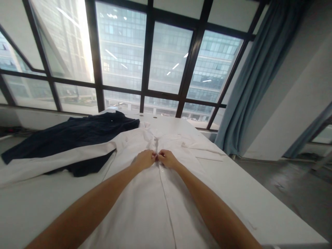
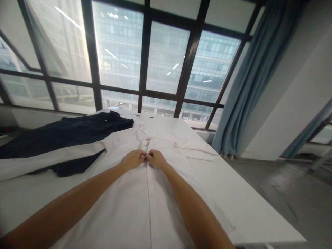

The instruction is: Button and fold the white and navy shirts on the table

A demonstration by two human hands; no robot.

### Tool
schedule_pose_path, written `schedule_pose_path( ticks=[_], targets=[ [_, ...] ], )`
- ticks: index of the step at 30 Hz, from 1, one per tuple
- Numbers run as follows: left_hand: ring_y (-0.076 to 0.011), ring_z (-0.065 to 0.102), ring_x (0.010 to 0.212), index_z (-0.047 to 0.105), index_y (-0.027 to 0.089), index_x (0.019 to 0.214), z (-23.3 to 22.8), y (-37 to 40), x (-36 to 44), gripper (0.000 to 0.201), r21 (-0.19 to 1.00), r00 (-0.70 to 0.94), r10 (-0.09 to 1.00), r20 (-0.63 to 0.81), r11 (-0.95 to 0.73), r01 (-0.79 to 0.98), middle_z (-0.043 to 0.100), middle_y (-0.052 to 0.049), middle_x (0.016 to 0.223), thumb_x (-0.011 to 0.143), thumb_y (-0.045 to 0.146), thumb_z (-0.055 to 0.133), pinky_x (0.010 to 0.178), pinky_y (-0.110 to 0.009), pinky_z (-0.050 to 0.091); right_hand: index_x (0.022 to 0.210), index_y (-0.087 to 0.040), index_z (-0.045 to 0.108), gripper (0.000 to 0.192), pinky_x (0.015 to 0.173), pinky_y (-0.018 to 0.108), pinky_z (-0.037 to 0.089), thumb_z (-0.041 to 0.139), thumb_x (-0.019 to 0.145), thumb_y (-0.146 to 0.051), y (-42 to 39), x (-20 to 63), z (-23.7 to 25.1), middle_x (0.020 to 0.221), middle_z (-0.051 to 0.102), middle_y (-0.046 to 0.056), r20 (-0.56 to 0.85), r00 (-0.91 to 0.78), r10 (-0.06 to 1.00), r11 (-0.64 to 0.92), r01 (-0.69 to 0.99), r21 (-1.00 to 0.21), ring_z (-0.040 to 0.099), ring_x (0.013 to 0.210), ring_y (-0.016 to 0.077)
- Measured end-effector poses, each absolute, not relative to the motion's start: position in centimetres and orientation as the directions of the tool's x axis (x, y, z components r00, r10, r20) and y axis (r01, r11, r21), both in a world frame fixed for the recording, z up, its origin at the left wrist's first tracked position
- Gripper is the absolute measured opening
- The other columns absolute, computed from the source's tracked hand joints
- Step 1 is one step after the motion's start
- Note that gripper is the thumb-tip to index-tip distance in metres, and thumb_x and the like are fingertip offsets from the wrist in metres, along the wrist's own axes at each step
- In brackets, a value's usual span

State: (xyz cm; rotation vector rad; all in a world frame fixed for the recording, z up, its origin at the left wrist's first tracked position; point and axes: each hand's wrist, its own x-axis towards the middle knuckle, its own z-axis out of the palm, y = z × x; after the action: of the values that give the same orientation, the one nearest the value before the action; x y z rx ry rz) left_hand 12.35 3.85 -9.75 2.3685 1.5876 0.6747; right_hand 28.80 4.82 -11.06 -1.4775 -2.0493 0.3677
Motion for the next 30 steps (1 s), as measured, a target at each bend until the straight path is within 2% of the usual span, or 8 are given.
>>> schedule_pose_path(
  ticks=[3, 8, 12, 16, 21, 26, 30],
  targets=[
    [-0.0223, 0.063, 0.085, 0.068, 0.022, 0.085, -9.8, 3.7, 12.3, 0.022, 0.375, 0.383, 0.865, 0.323, -0.489, 0.788, 0.069, -0.007, 0.090, 0.088, 0.033, 0.049, 0.071, -0.028, 0.044, 0.072, -0.016, 0.059, 0.016, 0.051, 0.019, 0.034, 0.047, 0.080, -0.022, 4.7, 29.3, -11.2, 0.056, 0.058, -0.002, 0.271, -0.214, 0.939, 0.342, 0.682, -0.646, 0.051, 0.049, 0.0093],
    [-0.0218, 0.063, 0.083, 0.066, 0.020, 0.086, -10.1, 3.6, 12.2, 0.024, 0.326, 0.390, 0.855, 0.341, -0.497, 0.804, 0.069, -0.007, 0.089, 0.090, 0.031, 0.046, 0.070, -0.028, 0.043, 0.074, -0.016, 0.061, 0.017, 0.052, 0.019, 0.035, 0.051, 0.080, -0.028, 4.5, 29.3, -11.2, 0.059, 0.060, -0.001, 0.330, -0.247, 0.911, 0.406, 0.685, -0.606, 0.052, 0.052, 0.0094],
    [-0.0213, 0.062, 0.088, 0.067, 0.022, 0.092, -9.9, 3.4, 12.1, 0.026, 0.376, 0.360, 0.868, 0.341, -0.478, 0.794, 0.069, -0.007, 0.094, 0.091, 0.033, 0.044, 0.072, -0.027, 0.042, 0.071, -0.016, 0.060, 0.019, 0.051, 0.018, 0.035, 0.047, 0.080, -0.027, 4.4, 29.2, -11.1, 0.056, 0.057, -0.002, 0.337, -0.222, 0.915, 0.394, 0.666, -0.633, 0.050, 0.049, 0.0088],
    [-0.0207, 0.061, 0.086, 0.066, 0.022, 0.089, -9.8, 3.3, 12.1, 0.023, 0.417, 0.323, 0.884, 0.337, -0.448, 0.791, 0.068, -0.005, 0.090, 0.090, 0.031, 0.045, 0.069, -0.026, 0.042, 0.067, -0.017, 0.058, 0.019, 0.048, 0.018, 0.034, 0.047, 0.078, -0.027, 4.5, 29.2, -11.2, 0.049, 0.051, -0.004, 0.328, -0.157, 0.931, 0.345, 0.667, -0.661, 0.048, 0.046, 0.0092],
    [-0.0188, 0.058, 0.078, 0.062, 0.020, 0.085, -10.5, 4.0, 11.8, 0.022, 0.440, 0.402, 0.825, 0.396, -0.555, 0.706, 0.065, -0.004, 0.083, 0.090, 0.031, 0.044, 0.068, -0.027, 0.040, 0.063, -0.017, 0.056, 0.018, 0.047, 0.018, 0.033, 0.047, 0.076, -0.025, 4.8, 29.0, -11.3, 0.043, 0.048, -0.005, 0.298, -0.112, 0.948, 0.293, 0.667, -0.685, 0.046, 0.041, 0.0084],
    [-0.0154, 0.053, 0.068, 0.060, 0.019, 0.081, -11.6, 5.4, 11.6, 0.017, 0.486, 0.477, 0.762, 0.437, -0.647, 0.588, 0.060, 0.000, 0.072, 0.085, 0.025, 0.045, 0.064, -0.026, 0.038, 0.065, -0.018, 0.055, 0.015, 0.044, 0.017, 0.033, 0.048, 0.076, -0.026, 4.9, 29.5, -11.6, 0.043, 0.046, -0.007, 0.243, -0.214, 0.946, 0.323, 0.590, -0.740, 0.045, 0.038, 0.0076],
    [-0.0132, 0.048, 0.062, 0.058, 0.018, 0.076, -12.0, 6.0, 11.5, 0.018, 0.534, 0.509, 0.753, 0.417, -0.657, 0.532, 0.054, 0.003, 0.065, 0.084, 0.025, 0.044, 0.058, -0.024, 0.035, 0.066, -0.018, 0.052, 0.016, 0.045, 0.017, 0.033, 0.047, 0.078, -0.028, 4.9, 29.9, -11.9, 0.046, 0.047, -0.008, 0.282, -0.292, 0.914, 0.404, 0.573, -0.713, 0.046, 0.040, 0.0073]
  ],
)
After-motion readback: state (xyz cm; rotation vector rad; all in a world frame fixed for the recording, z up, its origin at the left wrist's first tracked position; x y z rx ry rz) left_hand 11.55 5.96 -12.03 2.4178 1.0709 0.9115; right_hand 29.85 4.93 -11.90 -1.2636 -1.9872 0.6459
